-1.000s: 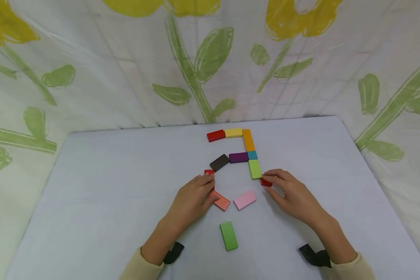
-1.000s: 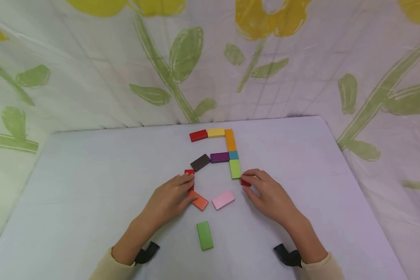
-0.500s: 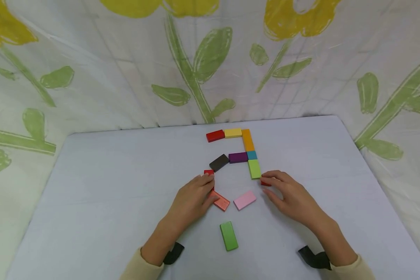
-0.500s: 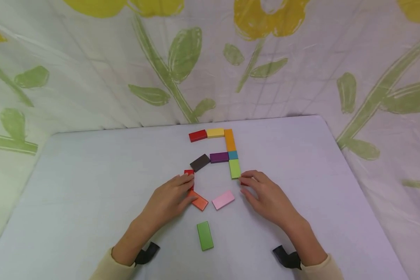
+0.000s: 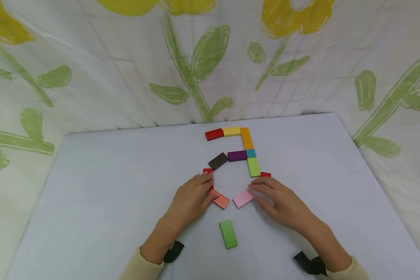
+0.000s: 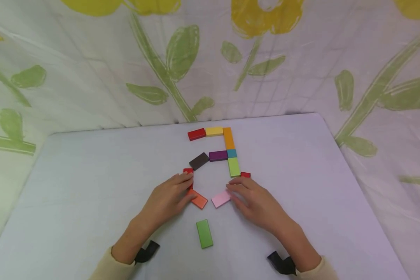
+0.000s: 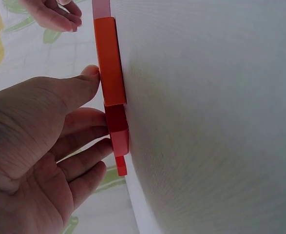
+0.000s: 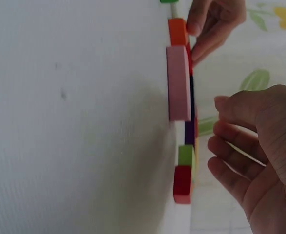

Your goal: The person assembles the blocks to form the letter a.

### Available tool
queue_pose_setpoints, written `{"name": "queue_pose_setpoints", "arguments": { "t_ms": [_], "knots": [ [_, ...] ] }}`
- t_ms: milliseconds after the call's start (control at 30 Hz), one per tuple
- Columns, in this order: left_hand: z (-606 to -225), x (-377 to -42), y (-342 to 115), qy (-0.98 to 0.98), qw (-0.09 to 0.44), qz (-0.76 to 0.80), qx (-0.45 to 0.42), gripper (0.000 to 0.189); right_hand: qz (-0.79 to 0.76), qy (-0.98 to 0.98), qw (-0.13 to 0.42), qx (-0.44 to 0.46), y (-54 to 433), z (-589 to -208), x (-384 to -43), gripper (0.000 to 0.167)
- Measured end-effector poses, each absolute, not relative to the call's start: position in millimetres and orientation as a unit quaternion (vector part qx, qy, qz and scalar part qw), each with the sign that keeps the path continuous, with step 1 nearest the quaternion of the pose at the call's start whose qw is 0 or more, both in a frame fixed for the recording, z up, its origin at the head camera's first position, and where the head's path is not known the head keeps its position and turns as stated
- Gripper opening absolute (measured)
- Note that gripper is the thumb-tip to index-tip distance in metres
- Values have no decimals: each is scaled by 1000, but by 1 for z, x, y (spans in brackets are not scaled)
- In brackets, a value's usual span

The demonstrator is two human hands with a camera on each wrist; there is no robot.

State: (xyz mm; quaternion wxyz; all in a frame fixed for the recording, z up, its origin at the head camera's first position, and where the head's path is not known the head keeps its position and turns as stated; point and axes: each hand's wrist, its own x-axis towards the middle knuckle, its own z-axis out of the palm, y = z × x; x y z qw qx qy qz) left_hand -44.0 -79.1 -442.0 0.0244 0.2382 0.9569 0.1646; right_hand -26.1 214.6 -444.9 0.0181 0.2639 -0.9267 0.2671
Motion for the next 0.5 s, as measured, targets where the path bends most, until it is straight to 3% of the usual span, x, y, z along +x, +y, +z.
{"name": "queue_pose_setpoints", "arguments": {
  "t_ms": [500],
  "knots": [
    [-442, -46, -80, 953, 17, 181, 241, 48, 229, -915, 19, 330, 190, -459, -22, 36]
  ]
}}
